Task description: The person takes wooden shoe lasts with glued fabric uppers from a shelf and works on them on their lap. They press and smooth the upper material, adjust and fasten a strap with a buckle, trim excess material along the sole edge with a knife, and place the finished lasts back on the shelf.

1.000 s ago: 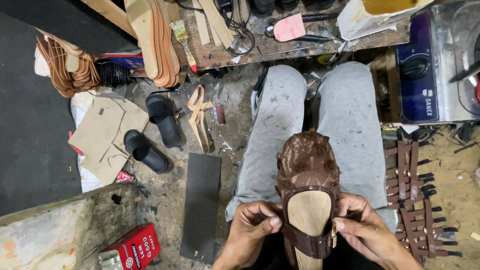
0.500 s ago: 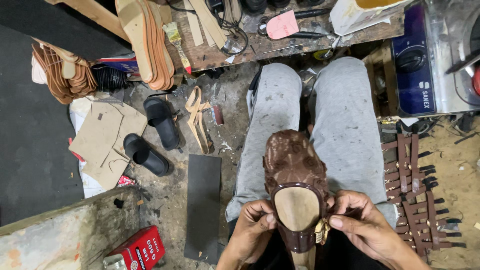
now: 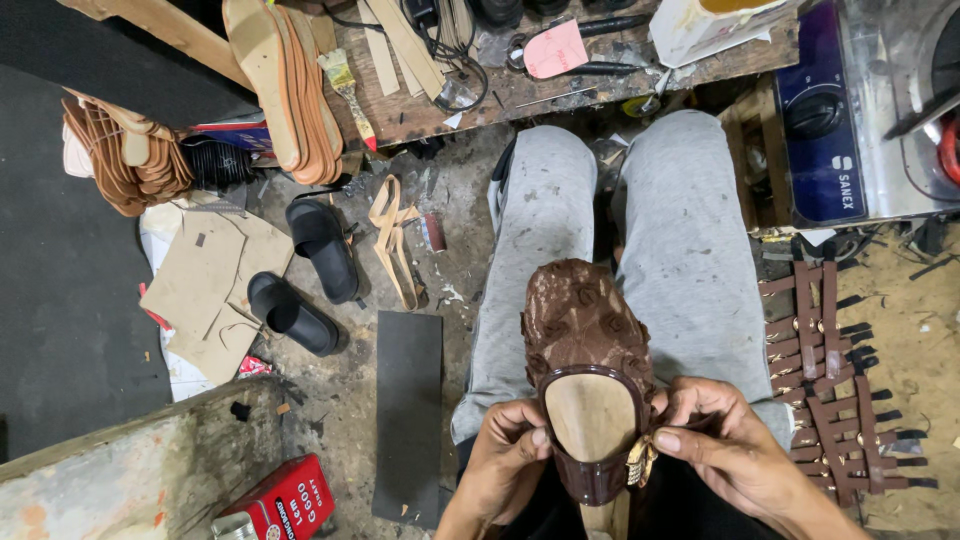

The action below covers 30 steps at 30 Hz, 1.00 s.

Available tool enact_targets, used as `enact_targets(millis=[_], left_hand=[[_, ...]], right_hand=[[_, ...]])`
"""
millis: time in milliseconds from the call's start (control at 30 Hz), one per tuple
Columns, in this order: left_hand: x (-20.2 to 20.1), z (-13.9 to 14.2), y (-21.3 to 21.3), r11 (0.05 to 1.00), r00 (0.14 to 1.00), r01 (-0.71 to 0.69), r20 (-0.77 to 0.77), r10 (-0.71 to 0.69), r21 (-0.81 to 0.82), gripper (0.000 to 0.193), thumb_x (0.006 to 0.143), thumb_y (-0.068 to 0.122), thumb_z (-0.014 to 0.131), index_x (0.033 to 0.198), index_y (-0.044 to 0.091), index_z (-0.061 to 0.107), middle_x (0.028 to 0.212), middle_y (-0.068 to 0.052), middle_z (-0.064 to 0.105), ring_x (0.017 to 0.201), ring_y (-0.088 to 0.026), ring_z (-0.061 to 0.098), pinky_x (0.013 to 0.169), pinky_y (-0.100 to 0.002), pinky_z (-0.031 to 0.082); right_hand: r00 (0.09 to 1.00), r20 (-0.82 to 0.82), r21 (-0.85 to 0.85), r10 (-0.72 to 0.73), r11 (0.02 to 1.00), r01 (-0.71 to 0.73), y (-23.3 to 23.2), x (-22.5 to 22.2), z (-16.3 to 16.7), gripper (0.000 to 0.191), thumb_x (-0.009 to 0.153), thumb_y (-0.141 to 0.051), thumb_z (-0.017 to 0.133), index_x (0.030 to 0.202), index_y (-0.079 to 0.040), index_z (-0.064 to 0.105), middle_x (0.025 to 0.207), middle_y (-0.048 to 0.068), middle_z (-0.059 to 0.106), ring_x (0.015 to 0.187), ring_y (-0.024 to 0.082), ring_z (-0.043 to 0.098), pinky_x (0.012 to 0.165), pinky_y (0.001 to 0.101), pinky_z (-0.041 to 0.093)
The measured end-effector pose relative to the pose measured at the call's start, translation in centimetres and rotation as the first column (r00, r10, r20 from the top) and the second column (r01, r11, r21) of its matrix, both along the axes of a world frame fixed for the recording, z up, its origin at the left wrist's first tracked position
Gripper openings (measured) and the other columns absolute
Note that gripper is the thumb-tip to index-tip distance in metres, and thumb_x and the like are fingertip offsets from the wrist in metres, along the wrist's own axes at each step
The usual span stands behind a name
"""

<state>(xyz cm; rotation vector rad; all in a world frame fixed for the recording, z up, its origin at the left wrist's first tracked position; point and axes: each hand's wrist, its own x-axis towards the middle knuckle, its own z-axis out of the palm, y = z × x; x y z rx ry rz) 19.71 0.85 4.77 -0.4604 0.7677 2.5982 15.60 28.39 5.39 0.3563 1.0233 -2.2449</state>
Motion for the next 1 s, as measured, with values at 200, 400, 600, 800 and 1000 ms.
enact_targets(millis=[200, 400, 600, 800, 1000], left_hand=[[-0.8, 2.9, 0.8, 0.983, 1.0, -0.021, -0.022, 0.018, -0.181, 0.013, 0.086, 0.003, 0.081, 0.085, 0.0, 0.068, 0.098, -0.008, 0.071, 0.084, -0.012, 0.062, 0.075, -0.027, 0.049], [-1.4, 5.8, 0.8, 0.956, 0.998, 0.064, 0.024, -0.06, -0.286, 0.008, 0.09, -0.001, 0.076, 0.086, -0.003, 0.069, 0.115, -0.02, 0.076, 0.088, -0.016, 0.069, 0.079, -0.029, 0.058], [-2.2, 6.9, 0.9, 0.972, 0.994, 0.081, 0.087, -0.063, -0.22, 0.013, 0.089, -0.005, 0.073, 0.083, 0.001, 0.064, 0.118, -0.023, 0.074, 0.092, -0.016, 0.074, 0.078, -0.028, 0.061], [-2.0, 6.2, 0.5, 0.972, 0.992, 0.116, 0.068, -0.104, -0.204, 0.012, 0.092, -0.004, 0.072, 0.086, 0.001, 0.063, 0.119, -0.021, 0.074, 0.091, -0.013, 0.071, 0.078, -0.026, 0.059], [-0.8, 1.7, 0.6, 0.999, 0.998, 0.038, -0.041, -0.038, 0.003, 0.01, 0.098, -0.003, 0.075, 0.095, -0.001, 0.065, 0.11, -0.016, 0.071, 0.092, -0.015, 0.069, 0.082, -0.028, 0.057]], right_hand=[[1.0, -0.023, -0.214, -0.017, 0.977, 0.012, 0.4, 1.1, -3.1, 0.015, 0.09, 0.007, 0.074, 0.097, 0.002, 0.062, 0.106, 0.013, 0.065, 0.1, 0.025, 0.067, 0.09, 0.0411, 0.055], [0.977, 0.211, -0.096, -0.034, 0.994, 0.055, 3.6, 4.4, -9.6, 0.065, 0.078, -0.009, 0.074, 0.14, -0.002, 0.053, 0.13, 0.02, 0.066, 0.113, 0.032, 0.067, 0.097, 0.0496, 0.052], [0.969, 0.248, 0.01, -0.011, 1.0, 0.009, 7.3, 7.4, -16.3, 0.073, 0.08, -0.022, 0.073, 0.142, 0.01, 0.051, 0.132, 0.026, 0.066, 0.116, 0.036, 0.067, 0.099, 0.051, 0.053], [0.982, 0.188, -0.076, -0.002, 0.997, 0.016, 6.0, 6.4, -14.2, 0.073, 0.079, -0.022, 0.075, 0.142, 0.007, 0.05, 0.131, 0.023, 0.067, 0.115, 0.035, 0.068, 0.099, 0.0514, 0.053], [0.998, -0.015, -0.136, -0.064, 0.989, 0.061, 2.5, 2.6, -4.2, 0.015, 0.092, 0.011, 0.069, 0.101, 0.003, 0.062, 0.105, 0.014, 0.065, 0.104, 0.029, 0.067, 0.091, 0.0454, 0.054]])
